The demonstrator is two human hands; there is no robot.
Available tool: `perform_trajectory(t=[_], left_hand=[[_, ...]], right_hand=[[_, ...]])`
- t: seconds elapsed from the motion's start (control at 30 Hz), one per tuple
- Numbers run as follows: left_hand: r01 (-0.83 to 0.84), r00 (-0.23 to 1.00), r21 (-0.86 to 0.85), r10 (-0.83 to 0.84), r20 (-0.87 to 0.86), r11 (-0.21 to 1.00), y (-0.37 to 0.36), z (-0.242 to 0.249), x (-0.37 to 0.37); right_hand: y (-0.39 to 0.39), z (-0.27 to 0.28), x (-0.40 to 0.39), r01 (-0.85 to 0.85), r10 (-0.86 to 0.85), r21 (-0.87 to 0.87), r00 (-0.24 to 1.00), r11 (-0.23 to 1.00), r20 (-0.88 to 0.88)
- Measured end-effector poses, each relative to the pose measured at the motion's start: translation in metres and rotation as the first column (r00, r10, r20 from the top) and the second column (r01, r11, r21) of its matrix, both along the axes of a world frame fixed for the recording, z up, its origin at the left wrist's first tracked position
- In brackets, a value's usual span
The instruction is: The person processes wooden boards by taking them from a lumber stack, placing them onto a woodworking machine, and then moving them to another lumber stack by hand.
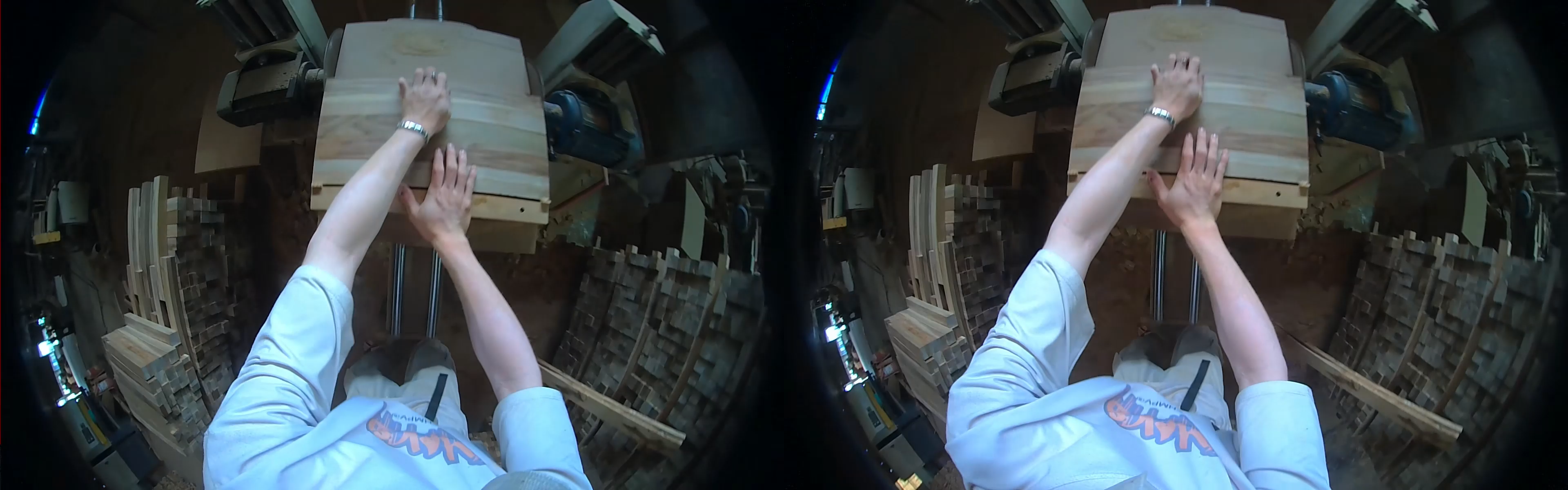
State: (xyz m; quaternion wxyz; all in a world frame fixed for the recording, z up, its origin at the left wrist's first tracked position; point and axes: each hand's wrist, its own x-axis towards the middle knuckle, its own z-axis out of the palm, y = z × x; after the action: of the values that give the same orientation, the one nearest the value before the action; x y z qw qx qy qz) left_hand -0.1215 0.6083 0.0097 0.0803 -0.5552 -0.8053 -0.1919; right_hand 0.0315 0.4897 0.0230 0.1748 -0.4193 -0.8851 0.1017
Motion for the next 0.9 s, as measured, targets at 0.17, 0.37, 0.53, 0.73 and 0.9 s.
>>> perform_trajectory(t=[0.17, 0.37, 0.53, 0.73, 0.9], left_hand=[[0.125, 0.991, 0.101, -0.128, 0.031, 0.987, -0.137, -0.017, 0.064], [0.007, 0.988, 0.028, -0.012, 0.155, 1.000, -0.345, -0.005, 0.126], [-0.285, 0.891, 0.062, 0.240, 0.385, 0.957, -0.470, 0.022, 0.130], [-0.432, 0.614, -0.027, 0.316, 0.724, 0.901, -0.514, 0.024, 0.130], [-0.439, 0.650, -0.049, 0.354, 0.672, 0.897, -0.496, 0.022, 0.111]], right_hand=[[-0.089, 0.004, 0.057, 0.008, -0.008, -0.011, 0.998, 1.000, 0.054], [-0.168, 0.002, 0.132, 0.409, -0.385, -0.056, 0.890, 0.911, 0.243], [-0.130, 0.027, 0.247, 0.698, -0.594, -0.300, 0.713, 0.650, 0.372], [-0.134, 0.031, 0.302, 0.637, -0.537, -0.332, 0.768, 0.696, 0.349], [-0.102, 0.025, 0.300, 0.568, -0.497, -0.364, 0.823, 0.738, 0.276]])
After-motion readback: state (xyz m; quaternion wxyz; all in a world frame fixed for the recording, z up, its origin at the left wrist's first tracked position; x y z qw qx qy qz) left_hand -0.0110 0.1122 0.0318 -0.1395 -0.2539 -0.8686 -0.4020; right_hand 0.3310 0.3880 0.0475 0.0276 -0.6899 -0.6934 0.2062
